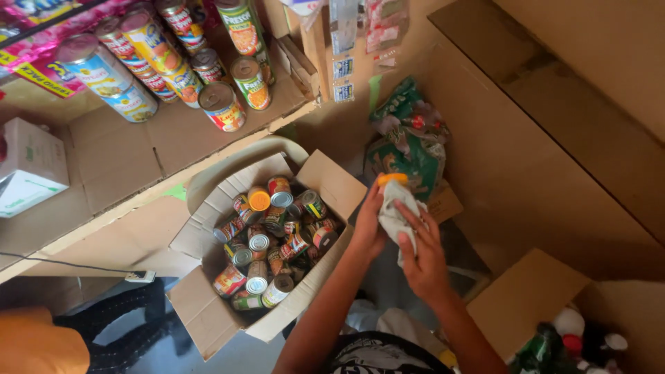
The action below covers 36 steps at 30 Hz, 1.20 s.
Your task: Cleaning canned goods and placing them on shelves.
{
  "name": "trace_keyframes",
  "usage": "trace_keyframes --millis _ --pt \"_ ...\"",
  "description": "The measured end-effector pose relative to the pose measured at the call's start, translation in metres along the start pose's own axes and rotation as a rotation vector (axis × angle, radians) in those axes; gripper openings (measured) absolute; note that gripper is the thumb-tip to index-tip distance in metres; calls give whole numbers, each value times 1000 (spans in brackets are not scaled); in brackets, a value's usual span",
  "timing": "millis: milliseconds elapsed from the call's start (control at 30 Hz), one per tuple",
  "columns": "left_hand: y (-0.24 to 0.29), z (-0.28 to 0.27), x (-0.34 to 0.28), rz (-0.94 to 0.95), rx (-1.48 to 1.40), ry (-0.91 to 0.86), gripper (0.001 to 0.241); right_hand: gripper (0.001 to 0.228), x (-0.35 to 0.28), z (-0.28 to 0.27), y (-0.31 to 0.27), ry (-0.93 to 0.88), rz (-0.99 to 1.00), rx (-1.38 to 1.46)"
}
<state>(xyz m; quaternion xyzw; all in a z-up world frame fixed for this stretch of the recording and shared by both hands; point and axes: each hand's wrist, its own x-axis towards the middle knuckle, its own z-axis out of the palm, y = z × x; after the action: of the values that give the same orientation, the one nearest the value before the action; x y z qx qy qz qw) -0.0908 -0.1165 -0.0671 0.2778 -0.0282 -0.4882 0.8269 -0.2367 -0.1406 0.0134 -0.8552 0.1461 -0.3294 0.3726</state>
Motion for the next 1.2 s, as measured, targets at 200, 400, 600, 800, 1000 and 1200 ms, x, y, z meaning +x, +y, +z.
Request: trace_keyframes --millis 200,400,600,800,1000,1200 --pt "-8 -17 1 79 143 -5 59 43 -19 -31 92 82 243 56" --pt "5 23 -11 103 247 45 71 51 -5 -31 132 365 926 1194" --pt "-2 43 -22 763 953 -67 92 53 -13 21 137 45 1053 1651" --pt "-18 8 -17 783 1131 -66 93 53 -33 60 178 20 1123 1509" --pt "-15 -9 -19 677 999 -53 100 52 -36 68 181 54 1161 1459" --pt "13 5 -27 617 880 -57 103 48 -15 39 166 213 881 1105"
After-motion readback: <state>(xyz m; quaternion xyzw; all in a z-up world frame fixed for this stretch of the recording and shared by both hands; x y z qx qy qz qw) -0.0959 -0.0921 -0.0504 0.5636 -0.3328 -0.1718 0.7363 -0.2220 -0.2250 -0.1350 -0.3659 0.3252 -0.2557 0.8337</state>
